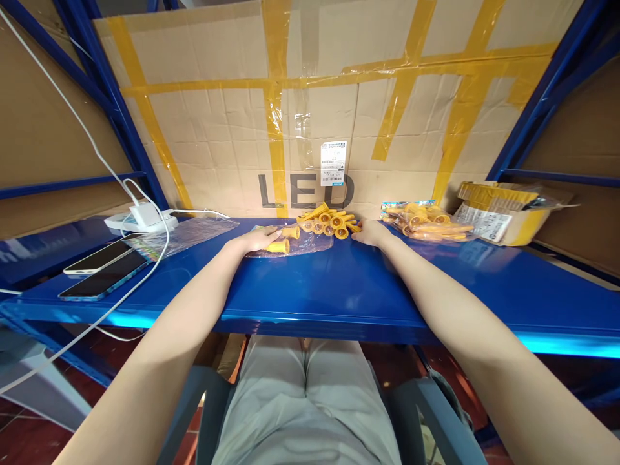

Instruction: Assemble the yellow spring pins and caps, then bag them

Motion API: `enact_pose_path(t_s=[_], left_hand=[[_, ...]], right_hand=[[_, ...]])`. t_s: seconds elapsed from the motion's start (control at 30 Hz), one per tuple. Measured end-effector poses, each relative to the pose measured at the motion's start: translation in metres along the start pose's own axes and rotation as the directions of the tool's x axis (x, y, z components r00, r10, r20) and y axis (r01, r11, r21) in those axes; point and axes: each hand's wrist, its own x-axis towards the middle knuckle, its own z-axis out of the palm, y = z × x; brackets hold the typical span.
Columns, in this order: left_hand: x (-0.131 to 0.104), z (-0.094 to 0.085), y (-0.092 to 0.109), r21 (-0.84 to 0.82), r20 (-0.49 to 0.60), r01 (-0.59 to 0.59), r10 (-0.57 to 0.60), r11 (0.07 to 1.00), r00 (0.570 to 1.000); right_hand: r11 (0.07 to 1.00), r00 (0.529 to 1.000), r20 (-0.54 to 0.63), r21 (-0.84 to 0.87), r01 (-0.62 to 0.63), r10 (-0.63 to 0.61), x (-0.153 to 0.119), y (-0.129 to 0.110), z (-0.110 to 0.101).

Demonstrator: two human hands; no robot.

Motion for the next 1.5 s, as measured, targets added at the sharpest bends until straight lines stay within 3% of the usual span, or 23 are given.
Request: enact_pose_path(t_s=[0.13, 0.23, 0.33, 0.43, 0.53, 0.67, 0.8, 0.9, 1.0, 1.07, 1.2, 1.37, 1.5], left_hand=[[-0.002, -0.001, 0.002, 0.007, 0.0, 0.0, 0.0, 1.0, 1.0], [-0.004, -0.002, 0.005, 0.015, 0.009, 0.012, -0.012, 1.0, 1.0], [-0.005, -0.002, 0.006, 0.011, 0.007, 0.014, -0.014, 1.0, 1.0], [-0.005, -0.002, 0.006, 0.003, 0.0, 0.013, -0.013, 1.0, 1.0], [-0.005, -0.002, 0.006, 0.005, 0.003, 0.012, -0.012, 1.0, 1.0], [-0.005, -0.003, 0.007, 0.012, 0.008, 0.019, -0.019, 1.0, 1.0], [-0.004, -0.002, 0.005, 0.009, -0.002, 0.0, 0.0, 1.0, 1.0], [-0.002, 0.0, 0.003, 0.0, -0.018, -0.018, 0.018, 1.0, 1.0], [-0.001, 0.001, 0.001, -0.005, -0.024, -0.013, 0.013, 1.0, 1.0], [0.0, 0.001, 0.0, -0.005, -0.027, -0.011, 0.011, 1.0, 1.0], [0.001, 0.001, -0.001, -0.007, -0.03, -0.018, 0.018, 1.0, 0.999], [0.001, 0.001, -0.001, -0.04, -0.043, -0.011, 0.009, 0.999, 0.999], [0.002, 0.002, -0.001, -0.073, -0.07, -0.001, -0.005, 0.997, 0.998]], right_hand=[[0.995, 0.988, -0.133, 0.076, -0.071, 0.081, -0.001, 0.0, -0.004], [0.979, 0.948, -0.289, 0.188, -0.078, 0.13, -0.001, 0.0, -0.01], [0.969, 0.906, -0.406, 0.246, -0.014, 0.116, 0.0, 0.0, -0.014], [0.974, 0.826, -0.56, 0.211, 0.079, 0.055, 0.0, -0.001, -0.016], [0.973, 0.785, -0.62, 0.183, 0.138, 0.005, -0.005, -0.007, -0.019], [0.957, 0.846, -0.521, 0.172, 0.233, -0.112, -0.018, -0.025, -0.022], [0.924, 0.89, -0.312, 0.082, 0.375, -0.333, -0.031, -0.045, -0.02], [0.877, 0.877, -0.061, 0.033, 0.48, -0.477, -0.037, -0.055, -0.014], [0.832, 0.821, 0.14, 0.036, 0.554, -0.553, -0.039, -0.059, -0.009], [0.825, 0.81, 0.16, 0.056, 0.563, -0.564, -0.04, -0.059, -0.009], [0.861, 0.846, 0.16, 0.077, 0.504, -0.509, -0.04, -0.056, -0.015], [0.89, 0.863, 0.361, -0.155, 0.429, -0.353, -0.045, -0.056, -0.034], [0.878, 0.865, 0.401, -0.236, 0.416, -0.302, -0.051, -0.059, -0.044]])
